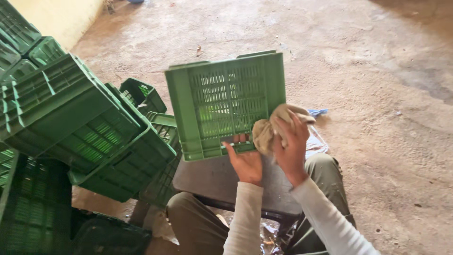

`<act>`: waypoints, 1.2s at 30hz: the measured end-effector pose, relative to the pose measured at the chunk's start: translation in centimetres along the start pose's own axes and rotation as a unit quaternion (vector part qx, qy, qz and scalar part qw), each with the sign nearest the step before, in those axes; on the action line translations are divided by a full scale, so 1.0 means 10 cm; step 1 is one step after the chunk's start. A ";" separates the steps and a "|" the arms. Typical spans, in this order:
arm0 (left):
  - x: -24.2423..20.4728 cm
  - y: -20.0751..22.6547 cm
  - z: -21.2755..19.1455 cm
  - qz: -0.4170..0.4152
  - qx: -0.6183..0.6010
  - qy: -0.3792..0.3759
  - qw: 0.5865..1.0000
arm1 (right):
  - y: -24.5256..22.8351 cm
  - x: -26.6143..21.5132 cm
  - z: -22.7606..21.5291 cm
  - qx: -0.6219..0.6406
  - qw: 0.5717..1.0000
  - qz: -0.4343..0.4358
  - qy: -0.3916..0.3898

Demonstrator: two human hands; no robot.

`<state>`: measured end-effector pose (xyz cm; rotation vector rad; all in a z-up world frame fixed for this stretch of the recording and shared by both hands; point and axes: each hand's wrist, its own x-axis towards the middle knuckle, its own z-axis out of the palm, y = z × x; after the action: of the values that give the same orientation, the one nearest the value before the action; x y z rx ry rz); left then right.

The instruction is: The person wipes the surfaces of green plastic crates using a cloth. They rotate and reposition each crate to clean multiple sides, then place the cleaned crate aside and pick up another from a nearby stack.

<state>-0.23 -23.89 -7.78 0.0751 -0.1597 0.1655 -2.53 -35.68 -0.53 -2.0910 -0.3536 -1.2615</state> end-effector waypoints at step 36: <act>-0.10 0.15 -0.05 -0.058 0.080 0.021 0.995 | 0.51 1.21 0.89 0.004 0.996 -0.070 0.063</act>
<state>-1.34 -22.51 -8.30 0.2405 -0.1000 0.0645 12.28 -34.91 5.01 -1.9981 -0.4551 -1.4633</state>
